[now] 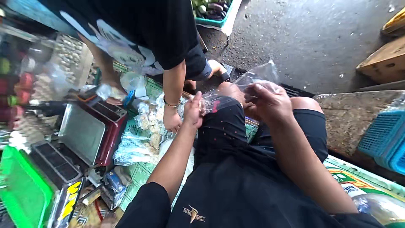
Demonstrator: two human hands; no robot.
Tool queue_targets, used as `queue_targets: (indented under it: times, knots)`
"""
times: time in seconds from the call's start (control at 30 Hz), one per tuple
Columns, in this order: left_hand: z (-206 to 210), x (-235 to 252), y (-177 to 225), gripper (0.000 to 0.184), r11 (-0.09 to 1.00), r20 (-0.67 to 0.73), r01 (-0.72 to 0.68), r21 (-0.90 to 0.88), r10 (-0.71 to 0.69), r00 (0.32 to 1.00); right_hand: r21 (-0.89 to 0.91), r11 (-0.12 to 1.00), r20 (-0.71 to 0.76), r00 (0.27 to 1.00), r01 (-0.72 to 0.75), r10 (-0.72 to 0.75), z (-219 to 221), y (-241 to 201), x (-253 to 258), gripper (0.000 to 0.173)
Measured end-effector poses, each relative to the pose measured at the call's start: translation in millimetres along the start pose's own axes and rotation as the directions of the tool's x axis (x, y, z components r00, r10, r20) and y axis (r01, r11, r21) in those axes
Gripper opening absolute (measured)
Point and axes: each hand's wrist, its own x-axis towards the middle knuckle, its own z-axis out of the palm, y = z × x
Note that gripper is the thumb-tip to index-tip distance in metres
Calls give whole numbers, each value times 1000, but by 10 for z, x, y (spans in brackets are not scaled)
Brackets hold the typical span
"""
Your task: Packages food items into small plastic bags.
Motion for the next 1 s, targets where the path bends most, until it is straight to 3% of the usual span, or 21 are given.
queue_targets:
  times: [0.17,0.33,0.37,0.4,0.47,0.5,0.53,0.6,0.67,0.77,0.83,0.9,0.97,1.0]
  knots:
    - [385,159,-38,29,998,8,-60,-22,60,998,2,989,-89,985,146,-145,4,-296,29,25]
    - [724,327,31,28,995,-20,-86,-44,85,996,114,971,-241,954,209,-177,-226,-178,25,29]
    - [815,326,26,28,994,-35,-94,-48,93,995,113,976,-208,965,186,-160,-295,-93,19,35]
    - [909,319,0,28,994,-20,-100,-45,99,995,96,986,-144,982,134,-120,-320,1,-8,53]
    - [1096,288,-50,35,995,113,-102,-9,102,988,77,997,-42,999,16,-13,-231,239,-68,81]
    - [1161,248,-35,39,995,215,-94,19,87,973,103,994,-32,999,-18,22,-142,345,-76,79]
    - [1201,184,2,40,994,321,-95,61,71,944,157,986,-62,996,-58,68,-55,388,-75,66]
    - [1262,19,57,27,968,486,-150,202,34,873,282,953,-172,971,-111,164,-26,307,-75,46]
    - [1273,-10,7,27,939,548,-202,280,17,836,346,933,-175,969,-104,173,-167,219,-87,53]
    - [1319,79,-83,26,903,519,-295,313,97,849,345,933,-126,979,-107,159,-241,64,-149,58]
    - [1349,129,0,29,795,494,-467,387,249,833,377,920,-135,976,-109,171,-264,21,-195,59]
    - [1343,116,262,41,630,509,-619,469,380,772,448,890,-155,973,-86,173,-333,19,-212,59]
    - [1378,-26,581,55,421,538,-757,500,534,652,537,843,-189,969,-32,157,-412,52,-181,57]
    - [1421,-132,703,60,312,553,-822,476,621,556,555,832,-197,969,-16,150,-425,55,-174,57]
